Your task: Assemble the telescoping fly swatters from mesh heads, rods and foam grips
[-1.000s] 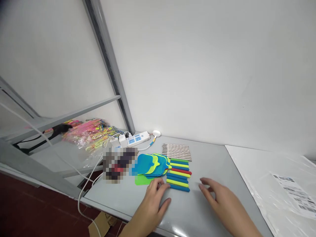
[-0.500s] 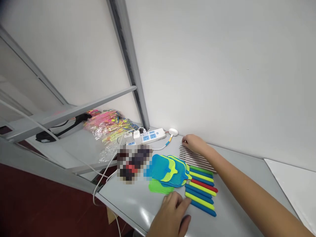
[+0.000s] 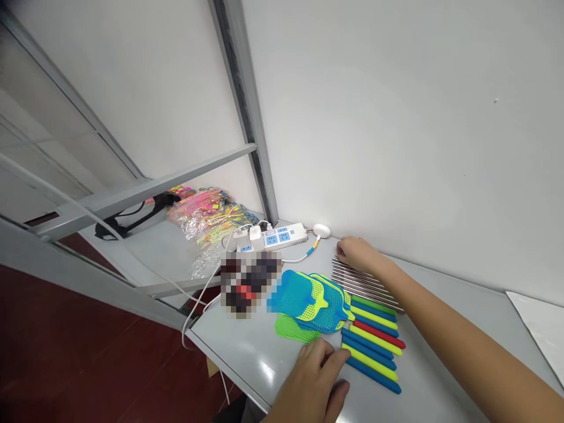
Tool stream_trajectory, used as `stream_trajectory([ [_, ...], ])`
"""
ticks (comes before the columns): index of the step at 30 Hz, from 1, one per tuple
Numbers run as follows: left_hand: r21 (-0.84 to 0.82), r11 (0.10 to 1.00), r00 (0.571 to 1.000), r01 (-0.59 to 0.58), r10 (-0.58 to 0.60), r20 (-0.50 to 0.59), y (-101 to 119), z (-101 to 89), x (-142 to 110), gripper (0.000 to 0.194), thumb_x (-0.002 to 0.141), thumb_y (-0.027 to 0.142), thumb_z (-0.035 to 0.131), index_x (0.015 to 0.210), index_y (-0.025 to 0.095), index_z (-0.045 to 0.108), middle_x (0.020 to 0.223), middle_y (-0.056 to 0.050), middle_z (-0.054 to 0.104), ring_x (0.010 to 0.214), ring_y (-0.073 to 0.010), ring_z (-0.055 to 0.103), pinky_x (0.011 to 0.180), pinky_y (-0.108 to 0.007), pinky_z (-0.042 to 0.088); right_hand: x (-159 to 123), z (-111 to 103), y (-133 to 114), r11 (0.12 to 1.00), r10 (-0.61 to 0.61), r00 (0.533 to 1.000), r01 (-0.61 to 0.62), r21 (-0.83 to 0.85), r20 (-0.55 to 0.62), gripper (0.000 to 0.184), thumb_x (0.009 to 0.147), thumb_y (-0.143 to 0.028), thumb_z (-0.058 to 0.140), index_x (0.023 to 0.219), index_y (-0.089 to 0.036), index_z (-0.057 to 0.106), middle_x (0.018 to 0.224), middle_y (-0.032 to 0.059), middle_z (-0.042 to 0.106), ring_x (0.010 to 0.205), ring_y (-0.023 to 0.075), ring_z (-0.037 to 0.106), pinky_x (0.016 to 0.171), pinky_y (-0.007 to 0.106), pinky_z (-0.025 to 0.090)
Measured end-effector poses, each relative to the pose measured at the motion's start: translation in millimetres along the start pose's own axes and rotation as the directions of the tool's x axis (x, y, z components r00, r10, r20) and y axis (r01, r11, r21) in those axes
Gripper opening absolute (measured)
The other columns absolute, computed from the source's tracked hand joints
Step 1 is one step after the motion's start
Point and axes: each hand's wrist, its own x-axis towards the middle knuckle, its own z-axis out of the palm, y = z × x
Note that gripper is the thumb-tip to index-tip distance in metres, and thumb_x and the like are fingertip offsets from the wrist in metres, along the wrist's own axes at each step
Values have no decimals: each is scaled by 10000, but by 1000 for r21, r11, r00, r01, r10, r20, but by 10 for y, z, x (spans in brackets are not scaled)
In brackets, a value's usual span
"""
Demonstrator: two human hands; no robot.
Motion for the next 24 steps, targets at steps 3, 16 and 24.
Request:
stream_trajectory([
  [3,2,1000,1000,9,-9,3,34,-24,-17,396,812,156,606,1190,256,543,1050,-81,522,944,-258,503,812,-394,467,-104,-102,-40,998,5,998,-8,-61,-58,123,853,-213,532,808,-167,637,898,116,687,788,223,642,690,300,390],
  [16,-32,999,998,-2,0,-56,91,-101,-58,337,911,216,523,1246,256,506,1157,-92,518,1062,-278,500,924,-448,452,-1891,-659,-419,905,418,619,-224,361,-665,169,871,-383,562,986,-259,545,896,12,712,725,192,681,560,268,468],
  [24,55,996,991,-74,80,-103,58,-54,-8,336,957,259,452,1287,201,471,1127,-111,511,1066,-275,508,939,-454,452,-2620,-196,-943,651,667,368,136,747,-648,142,927,-311,536,1033,-238,476,823,15,679,739,209,712,677,373,560],
])
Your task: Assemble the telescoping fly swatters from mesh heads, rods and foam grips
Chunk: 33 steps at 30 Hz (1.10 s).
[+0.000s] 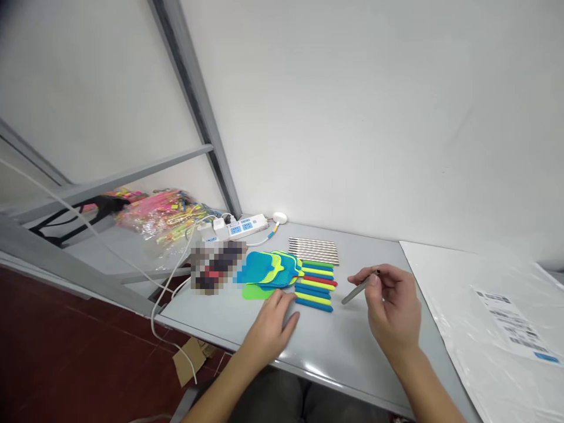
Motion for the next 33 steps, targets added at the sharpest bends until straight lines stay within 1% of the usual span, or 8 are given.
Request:
stream_trajectory([
  [5,-4,1000,999,-17,17,33,10,-42,20,216,957,245,448,1143,215,554,1058,-86,513,1004,-257,523,891,-436,468,-292,6,228,998,-6,999,9,65,-51,151,919,-275,557,1041,-227,482,800,11,667,709,199,702,668,384,547],
  [12,29,998,998,-51,50,38,35,-63,45,128,920,224,520,1023,215,595,1031,-69,538,965,-238,523,871,-418,458,-448,70,383,993,-71,997,74,90,-34,198,897,-196,559,1073,-237,479,825,2,642,718,184,687,667,371,533],
  [16,-142,988,998,-54,60,34,101,-140,66,106,924,236,533,996,230,611,1065,-61,554,980,-219,538,882,-386,462,-521,44,403,999,1,1000,0,38,-6,215,891,-212,567,1093,-241,500,857,12,651,757,198,696,695,374,536],
  [19,-347,936,990,-67,20,-137,188,-159,99,86,921,257,560,979,225,615,1058,-63,550,941,-192,556,844,-338,477,-586,0,462,987,150,986,-145,-66,78,160,898,-288,565,1047,-231,565,859,38,692,793,223,697,679,359,538],
  [21,-453,885,950,-104,-46,-308,264,-99,129,66,908,263,589,953,216,602,1033,-62,550,949,-192,565,854,-341,478,-617,-16,509,961,256,960,-240,-141,109,167,912,-353,544,993,-221,608,858,56,712,810,237,689,664,348,528],
  [24,-648,740,910,-180,-124,-395,381,91,159,87,911,272,591,935,208,538,967,-57,574,939,-195,595,851,-355,492,-636,11,525,930,342,939,-333,-154,41,257,943,-423,487,940,-209,628,842,63,710,820,236,669,720,358,506],
  [28,-793,604,970,-82,-134,-202,469,333,165,124,940,311,557,966,207,496,906,-41,620,866,-177,621,805,-328,493,-613,157,354,911,407,908,-396,112,-95,274,971,-439,455,891,-215,592,754,21,650,746,192,636,740,351,490],
  [33,-659,743,990,120,-135,29,480,372,229,191,962,368,491,985,189,555,902,-42,615,837,-177,573,781,-300,442,-511,359,-45,732,476,875,-341,590,-85,269,973,-414,473,794,-224,535,602,-68,391,515,100,438,613,296,479],
])
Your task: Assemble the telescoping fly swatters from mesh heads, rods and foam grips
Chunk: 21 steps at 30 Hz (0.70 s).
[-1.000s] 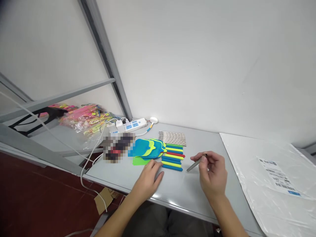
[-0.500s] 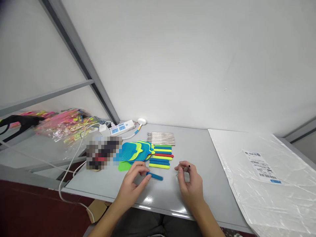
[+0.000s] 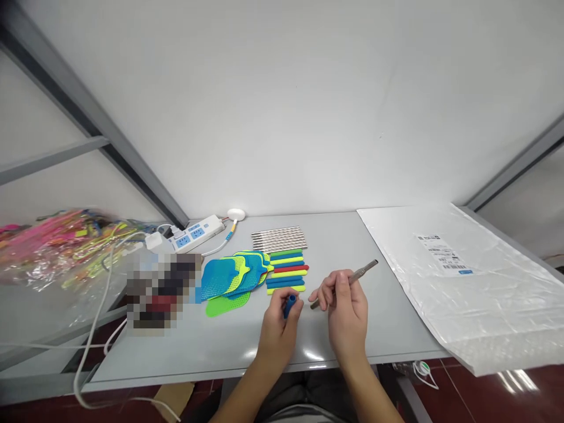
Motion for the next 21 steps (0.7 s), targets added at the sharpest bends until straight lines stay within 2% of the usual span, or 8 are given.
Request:
stream_trajectory([
  [4,70,997,991,-13,3,134,43,-29,46,233,986,347,399,903,192,550,787,-3,567,720,-156,492,683,-270,393,-4,226,-168,992,31,994,-44,118,106,289,971,-393,483,744,-220,527,591,-71,312,496,88,338,559,264,448],
  [8,86,996,990,-25,12,144,49,-15,42,171,968,295,413,899,192,529,766,7,535,690,-149,458,649,-264,361,62,344,-177,991,29,989,-48,126,148,294,972,-400,481,745,-221,530,589,-73,277,491,90,292,535,255,430],
  [12,99,994,985,-37,19,174,23,1,38,87,910,183,457,890,188,542,792,-7,554,713,-154,477,651,-265,361,90,383,-83,994,11,988,-28,109,154,295,971,-406,482,748,-221,534,585,-76,272,473,89,261,502,254,415],
  [15,89,995,983,-47,30,180,5,-2,38,103,878,127,455,879,190,537,807,-13,560,742,-159,494,667,-265,371,67,388,-55,994,18,985,-36,107,169,292,976,-390,479,747,-217,537,576,-77,276,469,85,276,506,251,409],
  [21,121,992,984,-25,3,181,-1,-22,34,104,900,151,436,865,199,521,768,12,536,689,-149,455,628,-258,339,52,374,-130,991,-6,986,-17,134,169,297,985,-366,460,742,-215,540,561,-79,268,466,83,258,506,251,399],
])
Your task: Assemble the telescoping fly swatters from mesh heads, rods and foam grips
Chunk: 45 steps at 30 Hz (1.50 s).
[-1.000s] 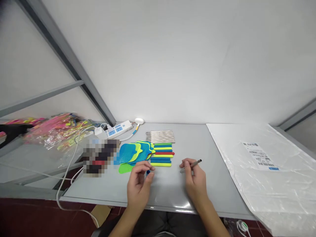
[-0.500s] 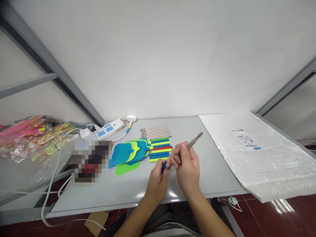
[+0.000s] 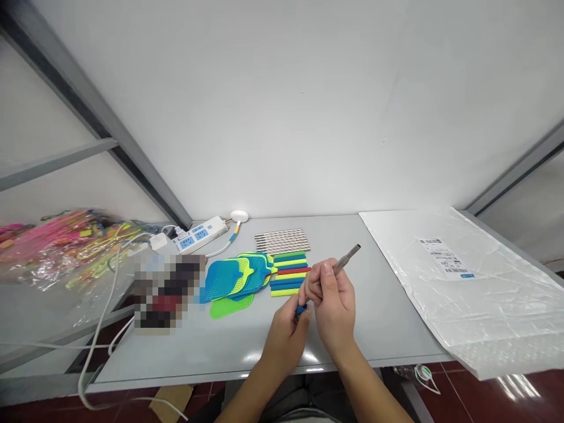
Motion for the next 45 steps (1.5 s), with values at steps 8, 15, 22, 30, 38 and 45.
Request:
stream_trajectory([
  [8,-73,997,1000,2,-3,-11,40,-15,11,120,919,180,435,889,192,550,813,4,577,731,-157,488,656,-258,352,9,-57,16,995,33,994,-23,-98,102,289,965,-404,494,746,-222,540,535,-78,317,476,99,374,543,278,436],
  [15,-94,996,999,-4,1,-34,38,-12,0,131,938,195,436,862,193,543,792,11,562,702,-146,462,647,-252,354,-72,-81,-23,987,35,991,-14,-162,131,283,973,-396,486,756,-223,540,581,-54,387,554,114,426,594,277,439],
  [22,-140,990,998,-10,2,-57,58,-26,4,135,950,257,465,961,193,584,922,-38,640,816,-185,550,746,-279,428,-107,-84,-18,888,113,990,-60,-455,90,290,959,-452,483,848,-216,611,740,12,592,740,169,597,684,298,500],
  [30,-131,991,998,2,-11,-67,150,-23,-14,234,987,329,418,927,183,591,860,-41,653,765,-176,566,731,-287,453,-89,-177,-78,840,155,972,-37,-542,174,309,942,-417,539,1214,-273,564,1057,37,661,1041,195,607,926,338,478],
  [38,-291,957,988,-12,-34,-153,112,-309,-27,278,781,300,740,1030,201,668,915,-42,689,683,-157,625,609,-256,503,-84,-182,-98,981,147,988,-141,-131,38,205,980,-414,474,986,-236,576,833,7,668,909,188,671,867,359,516],
  [45,-684,700,821,-207,-256,-511,349,-672,-4,348,959,430,464,975,164,687,1106,-117,698,1175,-256,593,969,-406,499,-196,-169,163,959,276,960,-272,74,-38,215,955,-423,534,949,-210,558,1085,94,730,1102,237,660,1035,473,443],
])
